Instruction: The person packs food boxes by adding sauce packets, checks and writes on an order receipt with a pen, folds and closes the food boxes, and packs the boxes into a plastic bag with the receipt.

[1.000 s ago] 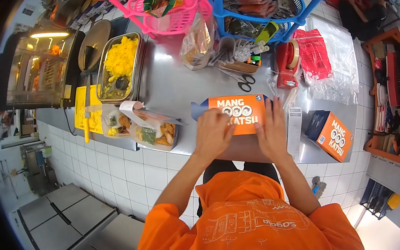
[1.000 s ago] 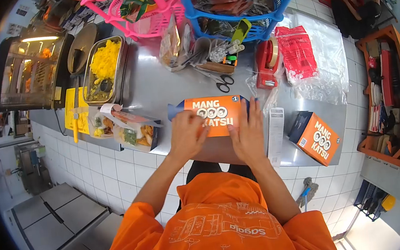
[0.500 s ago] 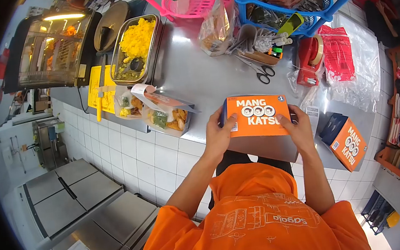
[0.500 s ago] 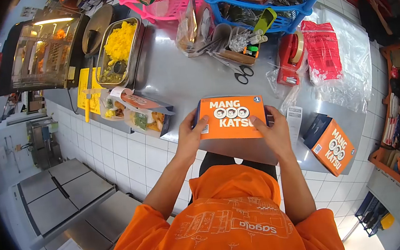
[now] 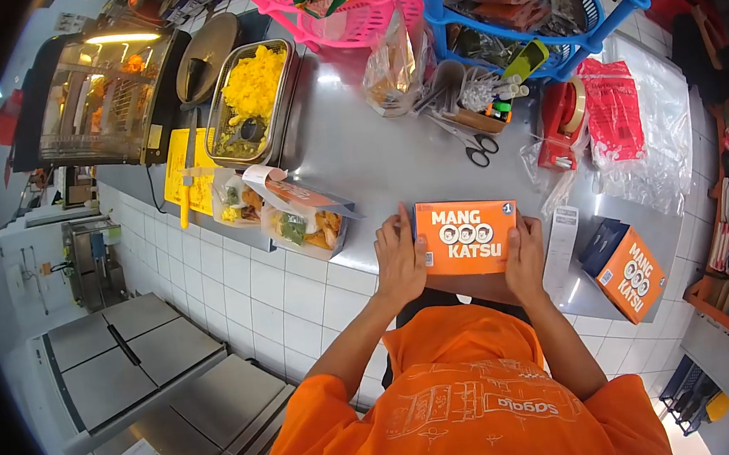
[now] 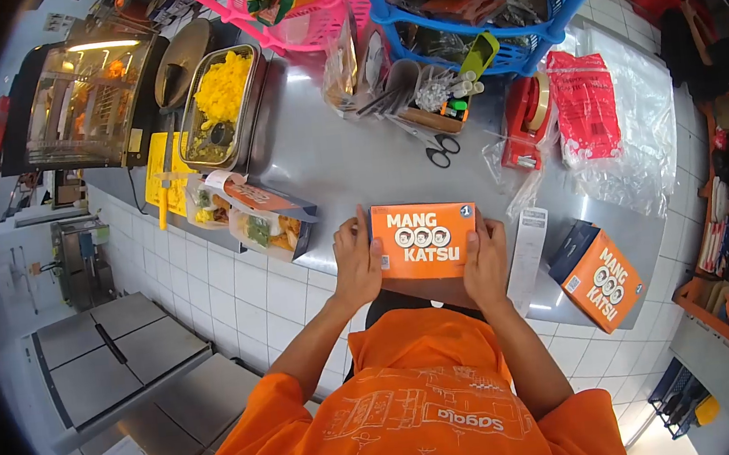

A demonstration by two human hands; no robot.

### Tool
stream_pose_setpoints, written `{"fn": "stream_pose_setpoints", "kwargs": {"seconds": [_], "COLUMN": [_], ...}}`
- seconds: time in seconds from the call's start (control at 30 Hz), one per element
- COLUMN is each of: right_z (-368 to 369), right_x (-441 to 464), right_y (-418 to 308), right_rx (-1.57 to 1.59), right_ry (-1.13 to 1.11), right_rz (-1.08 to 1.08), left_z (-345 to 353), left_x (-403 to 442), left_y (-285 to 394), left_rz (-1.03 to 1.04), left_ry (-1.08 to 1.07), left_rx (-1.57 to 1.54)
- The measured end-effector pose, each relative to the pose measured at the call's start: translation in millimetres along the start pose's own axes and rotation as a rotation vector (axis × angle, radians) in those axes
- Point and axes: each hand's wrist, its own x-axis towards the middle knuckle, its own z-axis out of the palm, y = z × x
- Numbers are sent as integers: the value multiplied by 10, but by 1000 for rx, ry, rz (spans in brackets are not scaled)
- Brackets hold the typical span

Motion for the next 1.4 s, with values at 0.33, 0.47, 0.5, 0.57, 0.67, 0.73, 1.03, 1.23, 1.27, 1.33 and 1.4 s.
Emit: {"fn": "stream_pose_setpoints", "kwargs": {"seconds": [0.33,0.47,0.5,0.57,0.67,0.73,1.03,1.23,1.27,1.33,1.4], "right_z": [-139,-181,-180,-200,-224,-225,-92,10,17,30,51], "right_x": [153,189,202,201,208,187,142,120,110,128,92], "right_y": [-138,-82,-89,-94,-52,-70,129,200,185,176,183], "right_rx": [-471,-456,-464,-480,-557,-588,-692,-668,-683,-660,-643], "right_ry": [-396,-498,-513,-549,-585,-583,-435,-259,-224,-163,-134], "right_rz": [-658,-691,-709,-738,-798,-796,-924,-978,-978,-987,-975], "left_z": [97,131,83,-34,-110,36,91,-155,-181,-228,-216], "left_x": [91,82,91,58,85,118,148,327,343,359,325], "left_y": [82,36,102,274,181,-23,-100,-256,-255,-229,-200], "left_rz": [620,560,547,518,578,658,708,951,958,947,914], "left_ry": [-14,-34,-30,-28,-140,-44,-81,-226,-224,-218,-214], "left_rx": [230,-142,-175,-246,-94,156,77,428,385,259,88]}}
